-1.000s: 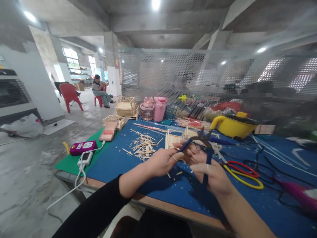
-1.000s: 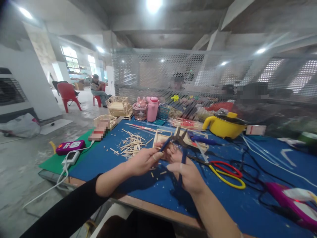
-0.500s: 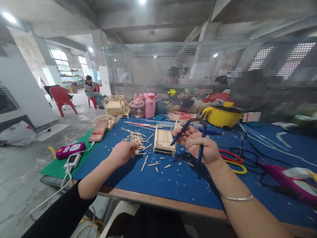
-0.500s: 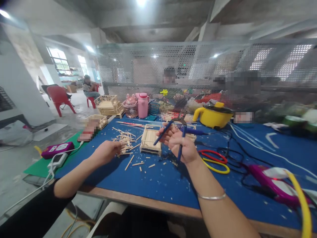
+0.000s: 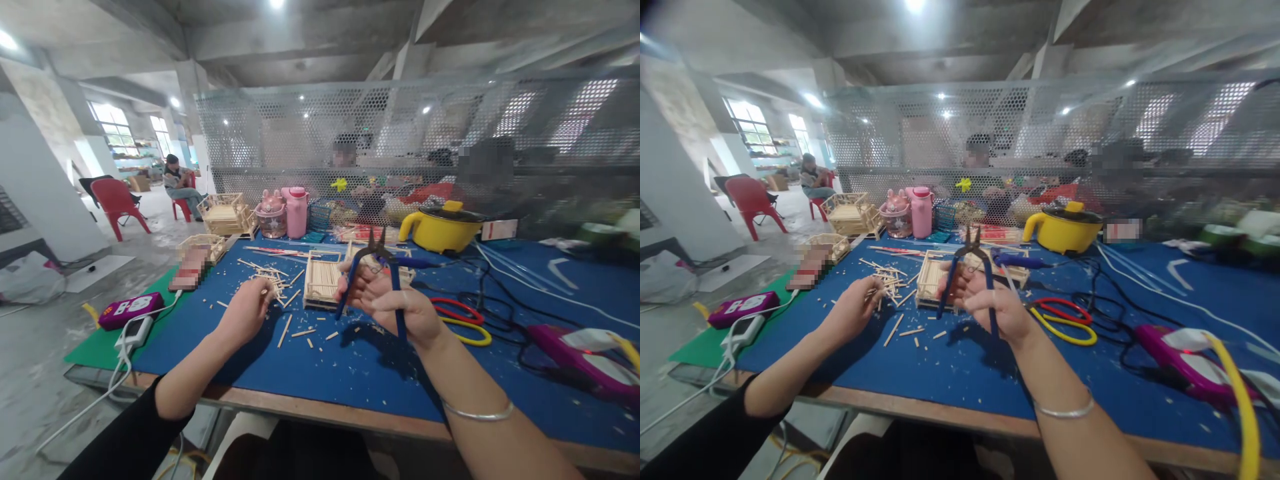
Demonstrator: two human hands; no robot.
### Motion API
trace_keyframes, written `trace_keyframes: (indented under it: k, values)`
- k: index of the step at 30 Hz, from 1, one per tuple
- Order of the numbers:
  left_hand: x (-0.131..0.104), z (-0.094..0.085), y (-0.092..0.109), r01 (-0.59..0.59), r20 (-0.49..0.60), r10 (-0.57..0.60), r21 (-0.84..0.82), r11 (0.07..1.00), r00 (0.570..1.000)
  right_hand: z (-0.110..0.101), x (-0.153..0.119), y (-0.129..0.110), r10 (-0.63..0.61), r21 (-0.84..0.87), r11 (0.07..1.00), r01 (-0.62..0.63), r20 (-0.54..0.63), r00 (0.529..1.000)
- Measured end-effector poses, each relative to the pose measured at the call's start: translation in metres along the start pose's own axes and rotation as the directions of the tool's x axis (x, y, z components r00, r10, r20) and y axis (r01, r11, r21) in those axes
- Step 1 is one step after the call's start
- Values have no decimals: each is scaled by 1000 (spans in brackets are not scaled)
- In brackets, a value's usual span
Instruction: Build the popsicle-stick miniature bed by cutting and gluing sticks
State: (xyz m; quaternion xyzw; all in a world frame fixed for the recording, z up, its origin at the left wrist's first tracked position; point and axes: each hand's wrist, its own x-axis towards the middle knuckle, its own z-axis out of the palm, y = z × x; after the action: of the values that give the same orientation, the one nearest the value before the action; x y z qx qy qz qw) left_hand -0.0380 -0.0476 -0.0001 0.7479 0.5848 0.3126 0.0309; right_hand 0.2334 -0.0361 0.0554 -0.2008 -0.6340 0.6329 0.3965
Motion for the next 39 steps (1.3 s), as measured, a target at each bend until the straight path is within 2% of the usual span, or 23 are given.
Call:
trace_keyframes:
  k: [3, 6, 10, 12, 14, 16, 19, 22, 24, 27, 29, 31, 33, 35, 37, 39]
  values:
    - [-3, 4, -1, 77, -36, -79, -61, 995, 996, 7, -1, 5, 67, 2, 998, -67, 89, 994]
    - [-4, 8, -6, -19, -73, 19, -5, 1000, 997, 9, -2, 9, 84, 36, 995, -89, 123, 989]
    - [-3, 10, -8, -159, -64, 167, 105, 982, 984, 8, -1, 10, 77, 57, 995, -83, 102, 992]
    - [-1, 8, -7, -150, -131, 179, 208, 967, 975, 7, 0, 10, 73, 62, 995, -78, 75, 995]
    - [1, 4, -8, -84, -243, 156, 282, 956, 957, 6, 1, 10, 67, 68, 995, -70, 55, 996]
    - [3, -2, -11, -12, -347, 109, 272, 962, 932, 4, 2, 10, 52, 75, 996, -55, 44, 998]
    - [2, -10, -11, 31, -368, 17, 125, 992, 930, 3, 2, 11, 20, 76, 997, -22, 29, 999]
    - [-6, -13, 0, 122, -267, -127, -34, 992, 955, 2, 2, 15, -3, 73, 997, 0, 38, 999]
    - [-14, -11, 10, 206, -187, -222, -101, 973, 957, 2, 2, 18, 9, 55, 998, -13, 71, 997]
    - [-25, -5, 19, 260, -84, -285, -226, 939, 955, 4, 2, 23, 51, 8, 999, -52, 108, 993]
    - [-32, -1, 24, 280, -54, -326, -390, 877, 944, 5, 2, 23, 81, -38, 996, -77, 118, 990]
    - [-39, 3, 30, 313, -11, -396, -594, 741, 918, 8, 0, 21, 104, -138, 987, -87, 118, 988]
    - [-47, 9, 40, 341, 75, -452, -767, 543, 889, 11, -2, 15, 113, -340, 938, -71, 105, 988]
    - [-53, 16, 51, 350, 160, -440, -850, 393, 884, 14, -4, 9, 93, -607, 794, -25, 81, 992]
    - [-56, 21, 60, 361, 199, -425, -866, 345, 883, 16, -6, 5, 66, -814, 581, 15, 66, 996]
    - [-58, 25, 64, 374, 210, -419, -855, 360, 883, 18, -7, 5, 76, -919, 395, 9, 42, 996]
